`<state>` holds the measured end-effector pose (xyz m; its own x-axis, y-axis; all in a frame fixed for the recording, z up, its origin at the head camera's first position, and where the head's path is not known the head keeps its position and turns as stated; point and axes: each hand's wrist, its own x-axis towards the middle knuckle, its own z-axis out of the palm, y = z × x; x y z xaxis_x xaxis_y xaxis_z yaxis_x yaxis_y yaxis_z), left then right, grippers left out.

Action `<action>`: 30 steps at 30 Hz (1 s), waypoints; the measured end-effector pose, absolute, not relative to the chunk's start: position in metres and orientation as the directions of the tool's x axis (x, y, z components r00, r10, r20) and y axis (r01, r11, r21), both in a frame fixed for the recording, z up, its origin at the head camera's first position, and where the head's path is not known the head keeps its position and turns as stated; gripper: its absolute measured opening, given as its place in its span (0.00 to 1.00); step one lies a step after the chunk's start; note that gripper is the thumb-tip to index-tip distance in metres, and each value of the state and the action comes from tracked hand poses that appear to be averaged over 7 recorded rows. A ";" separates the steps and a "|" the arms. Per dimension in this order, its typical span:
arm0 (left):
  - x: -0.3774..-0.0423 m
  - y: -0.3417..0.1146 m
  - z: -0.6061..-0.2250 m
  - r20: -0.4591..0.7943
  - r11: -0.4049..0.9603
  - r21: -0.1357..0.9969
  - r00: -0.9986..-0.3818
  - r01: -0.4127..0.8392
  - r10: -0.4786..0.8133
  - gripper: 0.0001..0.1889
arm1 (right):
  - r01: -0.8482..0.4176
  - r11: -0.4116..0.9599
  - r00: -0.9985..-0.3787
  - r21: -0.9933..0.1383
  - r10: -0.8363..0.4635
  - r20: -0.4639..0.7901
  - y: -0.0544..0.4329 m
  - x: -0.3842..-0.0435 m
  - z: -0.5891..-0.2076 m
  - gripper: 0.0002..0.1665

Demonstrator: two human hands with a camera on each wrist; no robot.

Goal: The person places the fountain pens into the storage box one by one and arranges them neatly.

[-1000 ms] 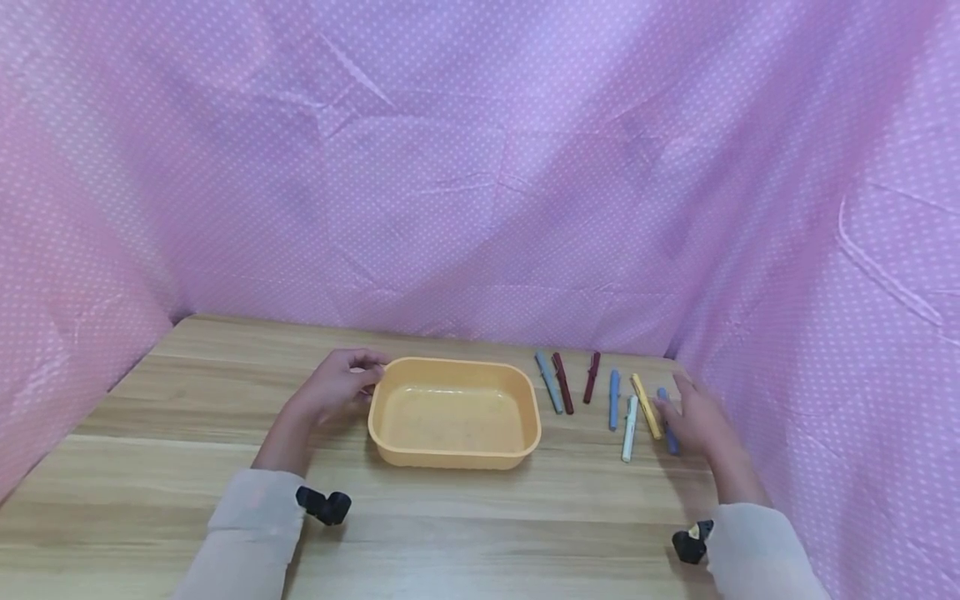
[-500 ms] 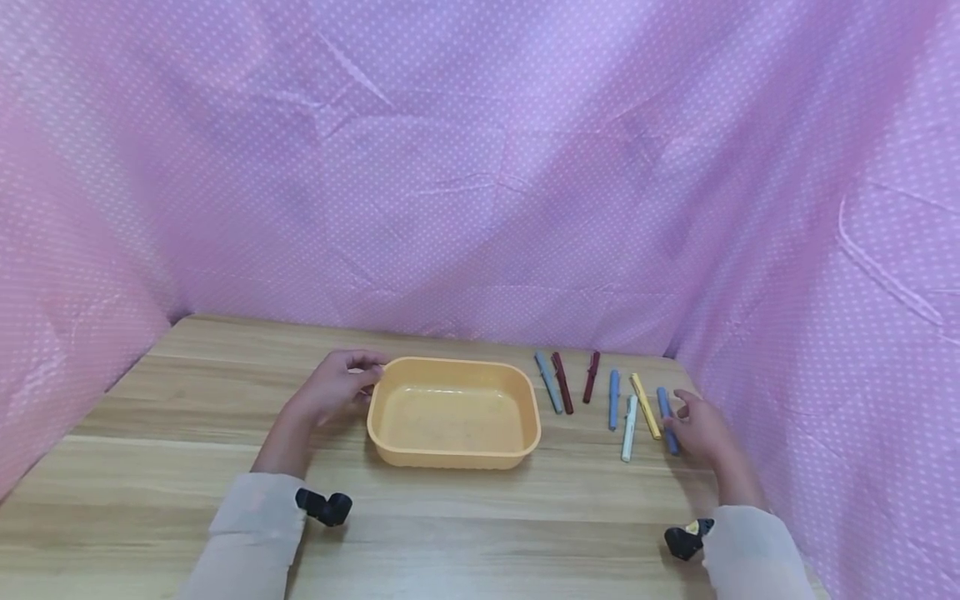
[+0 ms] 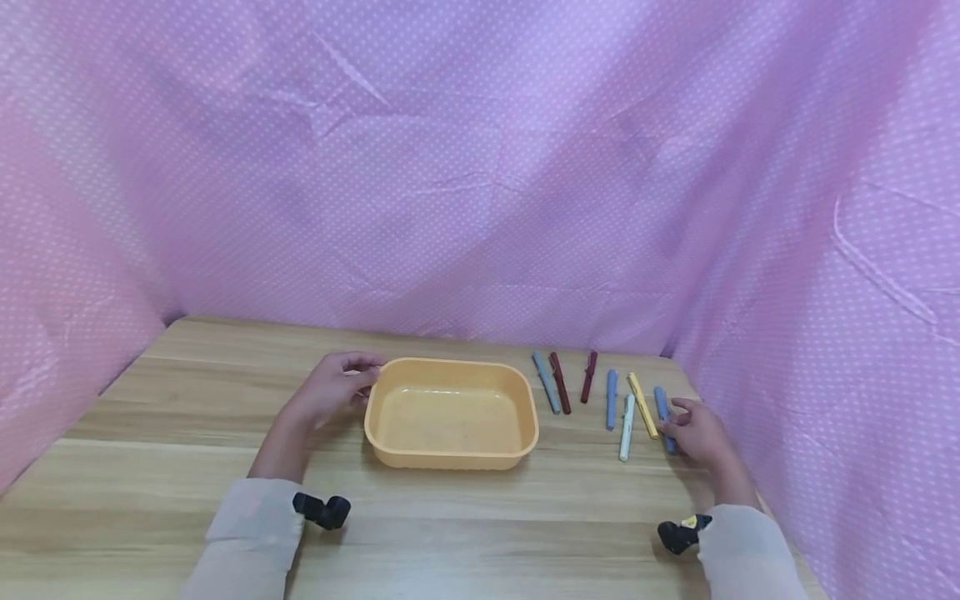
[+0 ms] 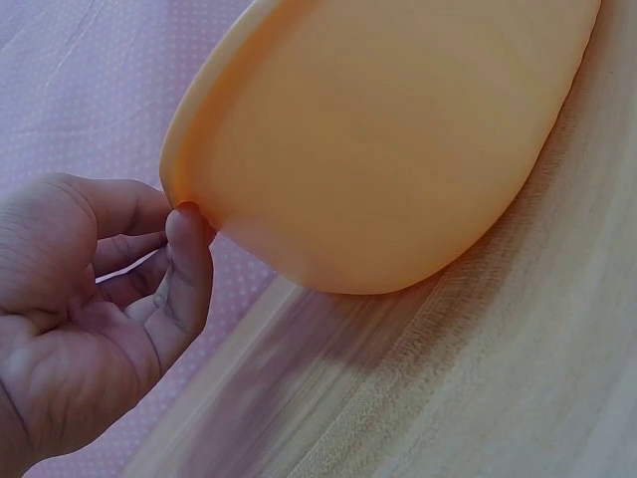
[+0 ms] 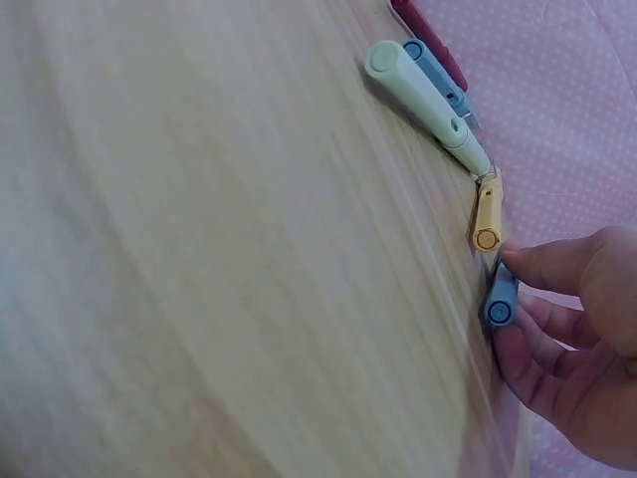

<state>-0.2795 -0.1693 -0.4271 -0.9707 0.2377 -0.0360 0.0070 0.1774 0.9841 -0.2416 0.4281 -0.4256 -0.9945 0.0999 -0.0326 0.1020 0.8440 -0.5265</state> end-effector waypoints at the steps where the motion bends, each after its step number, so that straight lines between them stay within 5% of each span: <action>1: -0.279 -0.169 -0.427 -0.042 0.171 0.985 -0.972 -0.001 0.232 0.20 | 0.108 0.838 -0.994 -0.535 0.105 -0.036 0.428 -0.242 -0.426 0.39; 18: -0.274 -0.163 -0.430 -0.058 0.160 0.987 -0.976 -0.025 0.208 0.19 | 0.113 0.811 -0.993 -0.574 0.102 -0.051 0.431 -0.251 -0.428 0.37; 30: -0.266 -0.160 -0.427 -0.058 0.165 0.986 -0.979 -0.025 0.195 0.19 | 0.015 0.812 -0.998 -0.584 0.051 0.046 0.436 -0.256 -0.429 0.33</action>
<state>-0.2663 -0.1603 -0.4270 -0.9790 0.1955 -0.0576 -0.0250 0.1653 0.9859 -0.2564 0.4360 -0.4287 -0.9976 0.0513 0.0464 0.0146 0.8117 -0.5838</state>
